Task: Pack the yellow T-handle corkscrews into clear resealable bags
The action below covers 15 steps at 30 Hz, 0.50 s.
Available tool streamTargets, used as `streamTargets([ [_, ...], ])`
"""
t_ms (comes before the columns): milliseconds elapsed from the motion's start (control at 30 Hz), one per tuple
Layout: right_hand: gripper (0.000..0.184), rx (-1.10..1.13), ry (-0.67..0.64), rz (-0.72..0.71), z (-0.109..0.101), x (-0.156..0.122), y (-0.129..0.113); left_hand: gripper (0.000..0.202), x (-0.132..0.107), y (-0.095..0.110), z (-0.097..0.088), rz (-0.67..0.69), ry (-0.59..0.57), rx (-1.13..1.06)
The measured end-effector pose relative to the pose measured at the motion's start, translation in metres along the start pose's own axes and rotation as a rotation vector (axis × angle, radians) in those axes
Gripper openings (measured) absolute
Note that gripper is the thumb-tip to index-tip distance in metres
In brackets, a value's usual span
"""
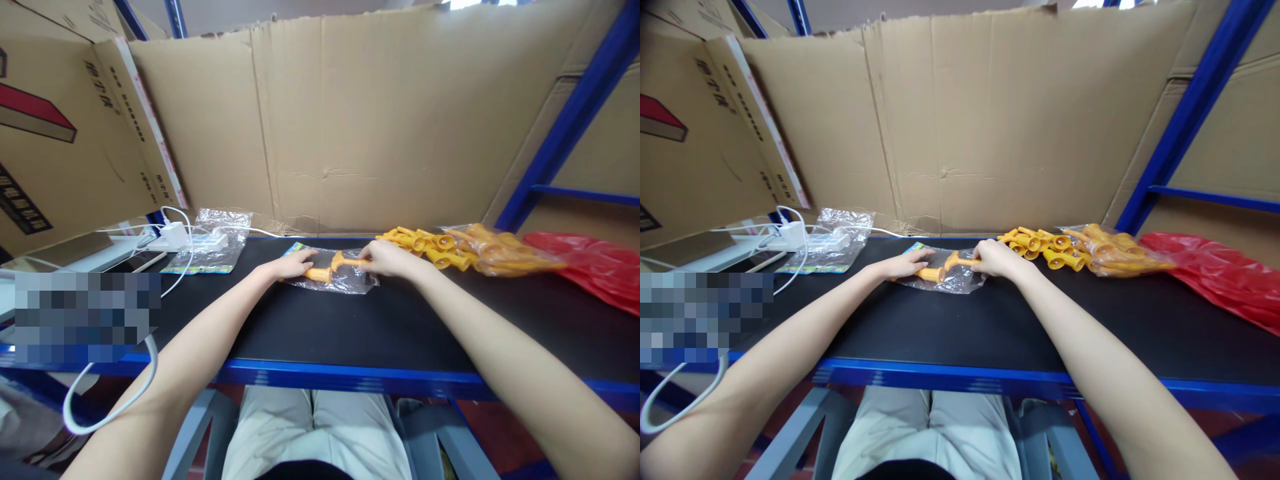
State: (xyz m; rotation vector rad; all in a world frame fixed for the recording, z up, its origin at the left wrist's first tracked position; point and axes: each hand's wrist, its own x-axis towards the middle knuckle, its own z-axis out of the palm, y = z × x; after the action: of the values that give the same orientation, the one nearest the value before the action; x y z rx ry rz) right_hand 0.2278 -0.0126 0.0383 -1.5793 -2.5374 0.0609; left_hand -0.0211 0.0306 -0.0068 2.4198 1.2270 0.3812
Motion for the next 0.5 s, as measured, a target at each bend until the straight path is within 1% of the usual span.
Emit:
streamTargets([
  [100,0.023,0.071,0.037,-0.019,0.000,0.000,-0.003,0.056,0.000,0.001,0.000,0.003,-0.005,0.019],
  [200,0.023,0.128,0.143,-0.041,0.004,0.003,-0.002,0.057,-0.001,0.002,-0.001,-0.015,0.008,0.039],
  [300,0.023,0.061,0.207,0.004,0.005,0.006,0.005,0.055,-0.003,0.004,-0.001,-0.041,0.057,0.064],
  [367,0.026,-0.047,0.180,0.083,0.004,0.006,0.011,0.053,-0.004,0.005,-0.001,-0.062,0.101,0.069],
  [433,0.032,-0.122,0.083,0.182,0.001,0.004,0.015,0.052,-0.005,0.006,-0.001,-0.086,0.141,0.050],
  [500,0.038,-0.098,-0.039,0.239,-0.001,0.001,0.017,0.054,-0.005,0.006,-0.001,-0.105,0.162,0.000],
])
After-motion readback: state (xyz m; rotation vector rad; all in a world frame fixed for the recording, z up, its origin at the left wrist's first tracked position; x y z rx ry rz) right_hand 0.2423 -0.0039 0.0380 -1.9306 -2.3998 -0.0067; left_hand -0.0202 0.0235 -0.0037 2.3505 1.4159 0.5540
